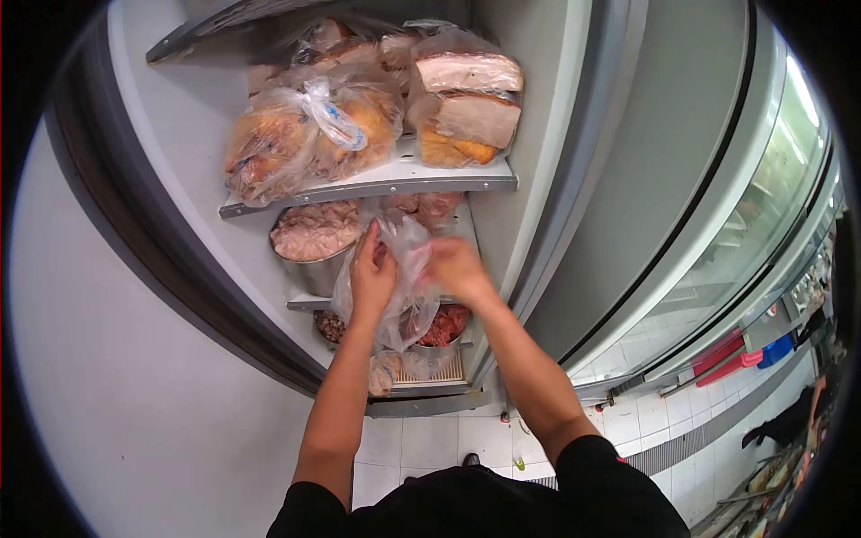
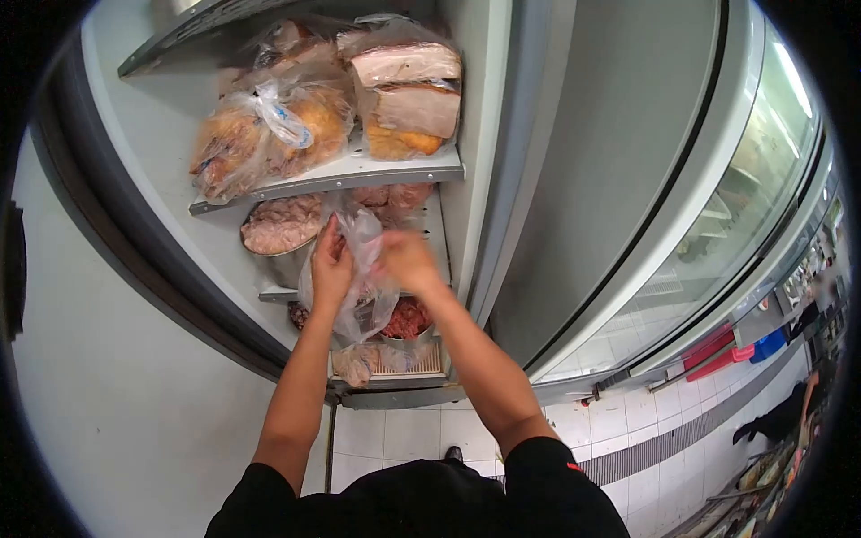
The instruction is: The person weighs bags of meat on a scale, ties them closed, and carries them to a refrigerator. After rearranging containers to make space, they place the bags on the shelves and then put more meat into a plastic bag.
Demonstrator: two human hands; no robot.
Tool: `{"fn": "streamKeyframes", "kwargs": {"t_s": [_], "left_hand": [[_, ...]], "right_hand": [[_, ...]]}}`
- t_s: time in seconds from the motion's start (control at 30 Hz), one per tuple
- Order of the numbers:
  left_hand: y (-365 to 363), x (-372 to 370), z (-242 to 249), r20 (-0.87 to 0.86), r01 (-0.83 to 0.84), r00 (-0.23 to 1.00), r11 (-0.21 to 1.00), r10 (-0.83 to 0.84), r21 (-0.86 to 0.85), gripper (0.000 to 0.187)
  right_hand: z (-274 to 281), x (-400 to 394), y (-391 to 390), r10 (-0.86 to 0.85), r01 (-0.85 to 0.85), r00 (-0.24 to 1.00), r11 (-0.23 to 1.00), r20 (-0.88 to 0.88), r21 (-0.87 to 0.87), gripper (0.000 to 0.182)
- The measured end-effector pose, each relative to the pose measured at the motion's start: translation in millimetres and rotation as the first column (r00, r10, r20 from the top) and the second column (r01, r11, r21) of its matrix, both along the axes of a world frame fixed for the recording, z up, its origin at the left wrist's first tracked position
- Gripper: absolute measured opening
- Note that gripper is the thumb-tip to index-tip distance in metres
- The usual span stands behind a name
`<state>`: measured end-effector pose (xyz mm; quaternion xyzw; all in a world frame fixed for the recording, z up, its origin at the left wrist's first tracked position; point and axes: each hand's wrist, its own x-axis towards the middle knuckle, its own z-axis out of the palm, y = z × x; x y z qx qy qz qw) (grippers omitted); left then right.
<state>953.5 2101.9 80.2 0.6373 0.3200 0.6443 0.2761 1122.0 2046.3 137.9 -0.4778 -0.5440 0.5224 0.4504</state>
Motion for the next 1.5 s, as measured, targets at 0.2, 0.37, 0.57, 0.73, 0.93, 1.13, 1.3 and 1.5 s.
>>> {"fn": "streamKeyframes", "kwargs": {"t_s": [0.2,0.37,0.57,0.73,0.93,1.13,1.3,1.5], "left_hand": [[-12.7,-4.1,-2.5,-0.079,0.063,0.995,0.997,-0.067,-0.054,0.071],[-42.1,-9.7,-2.1,-0.657,-0.239,0.647,0.921,0.387,0.306,0.077],[-15.1,15.6,1.9,-0.527,-0.328,0.697,0.869,0.487,0.370,0.073],[86.2,0.9,-21.3,-0.502,-0.315,0.862,0.845,0.064,-0.433,0.043],[46.5,-8.9,11.6,0.677,0.683,0.660,0.634,-0.325,-0.362,0.034],[31.8,-50.7,44.4,0.754,0.815,0.486,0.541,-0.442,-0.208,0.038],[34.8,-36.8,72.7,0.626,0.772,0.576,0.603,-0.526,-0.204,0.044],[39.0,-11.9,60.5,0.487,0.605,0.763,0.734,-0.425,-0.307,0.036]], "right_hand": [[-51.4,15.3,98.3,-0.445,0.356,0.702,0.896,0.556,0.268,0.048],[-48.8,5.2,126.5,-0.186,0.231,0.765,0.973,0.616,0.007,0.053],[-40.4,9.4,121.5,-0.467,0.430,0.757,0.883,0.457,0.190,0.044],[3.9,0.4,79.0,-0.728,0.654,0.620,0.685,0.291,0.320,0.039],[26.1,11.5,28.9,-0.781,0.673,0.620,0.477,-0.079,0.565,0.030],[51.6,-9.0,-18.3,-0.397,0.684,0.671,0.657,-0.626,0.317,0.019],[2.3,-59.6,33.4,-0.490,0.789,0.505,0.596,-0.711,0.150,0.018],[-34.4,-94.8,62.3,-0.587,0.594,0.801,0.750,-0.120,0.292,0.035]]}}
